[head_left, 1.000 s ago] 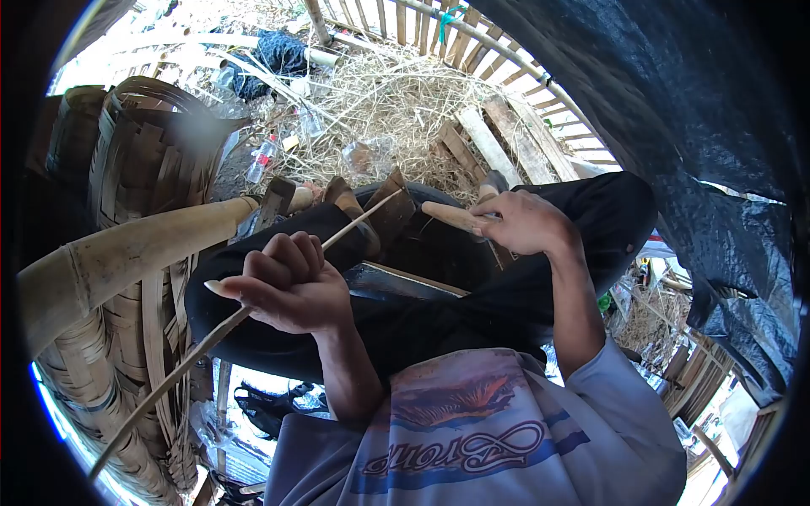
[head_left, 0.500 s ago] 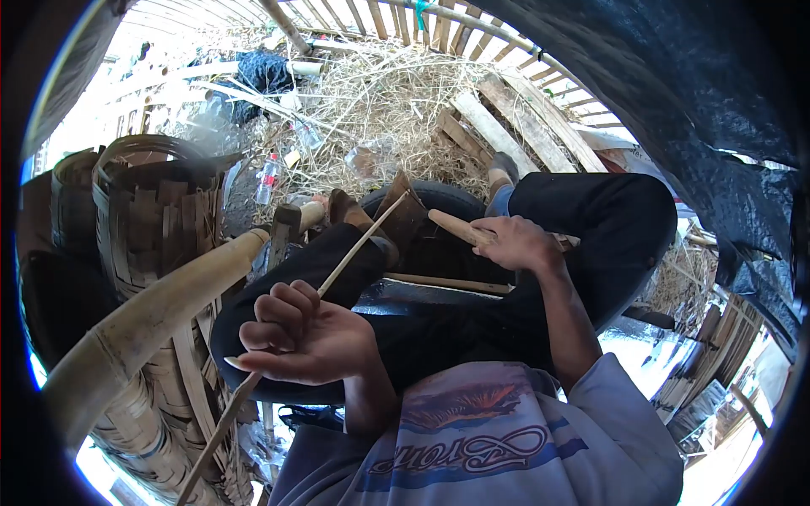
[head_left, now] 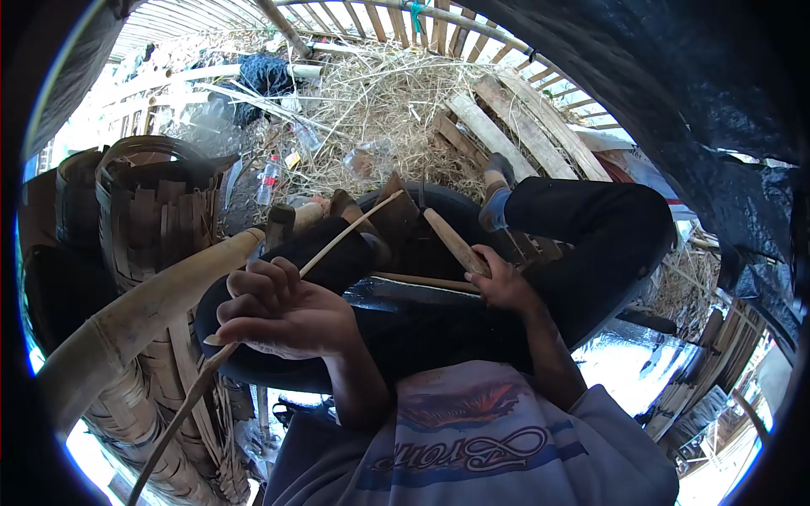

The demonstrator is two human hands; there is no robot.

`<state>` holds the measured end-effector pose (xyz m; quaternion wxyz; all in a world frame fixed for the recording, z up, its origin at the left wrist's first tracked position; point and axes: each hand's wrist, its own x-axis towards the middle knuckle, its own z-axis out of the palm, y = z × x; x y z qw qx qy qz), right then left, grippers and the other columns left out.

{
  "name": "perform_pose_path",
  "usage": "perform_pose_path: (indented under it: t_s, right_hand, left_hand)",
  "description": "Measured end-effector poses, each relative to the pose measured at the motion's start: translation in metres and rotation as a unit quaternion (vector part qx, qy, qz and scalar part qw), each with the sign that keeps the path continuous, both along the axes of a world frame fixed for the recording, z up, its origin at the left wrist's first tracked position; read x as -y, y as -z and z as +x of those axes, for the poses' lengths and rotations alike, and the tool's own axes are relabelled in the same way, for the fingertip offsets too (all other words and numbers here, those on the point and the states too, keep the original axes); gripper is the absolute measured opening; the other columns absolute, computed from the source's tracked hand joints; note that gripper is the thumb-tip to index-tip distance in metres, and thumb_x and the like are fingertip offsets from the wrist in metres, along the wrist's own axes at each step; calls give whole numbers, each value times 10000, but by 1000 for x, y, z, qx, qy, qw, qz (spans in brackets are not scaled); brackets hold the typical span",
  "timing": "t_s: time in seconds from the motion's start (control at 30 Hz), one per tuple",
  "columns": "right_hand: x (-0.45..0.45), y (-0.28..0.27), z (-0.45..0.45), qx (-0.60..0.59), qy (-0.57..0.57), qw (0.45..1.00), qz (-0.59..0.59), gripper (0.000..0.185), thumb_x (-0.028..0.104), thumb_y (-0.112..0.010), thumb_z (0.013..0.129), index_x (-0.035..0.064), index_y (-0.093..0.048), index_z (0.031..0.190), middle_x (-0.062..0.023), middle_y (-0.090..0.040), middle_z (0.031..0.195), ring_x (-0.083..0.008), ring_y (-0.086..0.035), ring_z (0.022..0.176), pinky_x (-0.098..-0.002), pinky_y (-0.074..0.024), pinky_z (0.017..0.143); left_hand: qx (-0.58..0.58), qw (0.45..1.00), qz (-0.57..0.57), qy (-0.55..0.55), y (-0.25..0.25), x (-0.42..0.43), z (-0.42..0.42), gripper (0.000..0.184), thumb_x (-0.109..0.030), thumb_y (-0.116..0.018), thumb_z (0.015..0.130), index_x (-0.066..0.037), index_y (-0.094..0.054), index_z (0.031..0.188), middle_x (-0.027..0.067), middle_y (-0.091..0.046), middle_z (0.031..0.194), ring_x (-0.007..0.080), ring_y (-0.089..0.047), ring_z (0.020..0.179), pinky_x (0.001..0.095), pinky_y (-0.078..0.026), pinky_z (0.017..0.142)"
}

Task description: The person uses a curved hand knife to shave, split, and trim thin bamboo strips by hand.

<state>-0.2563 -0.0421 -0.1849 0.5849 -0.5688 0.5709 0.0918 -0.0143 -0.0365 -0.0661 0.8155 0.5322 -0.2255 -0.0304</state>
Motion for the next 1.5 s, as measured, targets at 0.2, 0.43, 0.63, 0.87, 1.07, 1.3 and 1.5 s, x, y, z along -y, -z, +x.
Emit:
perform_pose_path:
  t_s: [0.2,0.43,0.63,0.87,1.07,1.3,1.5]
  right_hand:
    - [-20,13,5,70,26,997,-13,567,244,-590,820,54,-361,1302,-266,-554,1140,-401,-556,1051,-427,-435,898]
    - [-20,10,15,104,-7,989,-107,547,212,-618,802,27,-404,1270,-253,-564,1130,-403,-542,1064,-421,-447,891]
    - [-22,-10,25,114,0,982,-152,521,176,-617,782,17,-442,1246,-256,-581,1093,-396,-562,1024,-429,-460,875]
    - [-20,15,33,3,-21,996,-84,526,175,-625,774,22,-463,1250,-252,-584,1094,-385,-560,1037,-406,-457,891]
    - [-27,13,31,72,-4,981,-182,529,246,-614,783,44,-461,1247,-244,-614,1006,-389,-596,946,-443,-471,850]
    - [-20,21,32,-50,-60,992,-101,522,244,-630,771,93,-475,1246,-236,-619,992,-388,-596,948,-446,-469,861]
    - [-16,26,31,15,-21,986,-163,523,254,-635,766,117,-489,1250,-221,-619,1022,-383,-588,974,-443,-466,869]
  left_hand:
    - [33,997,-3,67,2,-10,-1,498,-513,-312,940,-132,-204,636,-38,-186,550,58,-135,474,219,-137,407]
    - [28,998,-19,44,4,-7,-1,519,-542,-301,939,-133,-188,639,-49,-143,528,59,-97,479,233,-97,416]
    - [28,997,-52,50,10,-12,7,552,-628,-243,904,-138,-183,658,-50,-144,506,49,-94,471,225,-94,408]
    - [24,1000,-16,10,8,-7,4,574,-664,-226,877,-140,-175,651,-52,-142,491,47,-85,467,223,-88,407]
    - [21,998,-35,44,11,-12,8,574,-666,-240,875,-141,-175,651,-54,-141,490,43,-86,463,222,-86,407]
    - [35,997,-20,62,12,-12,4,579,-671,-263,869,-140,-179,654,-55,-144,491,44,-88,465,224,-90,413]
    - [11,995,-47,89,14,-15,5,590,-681,-284,856,-134,-204,652,-48,-157,497,48,-97,470,225,-92,422]
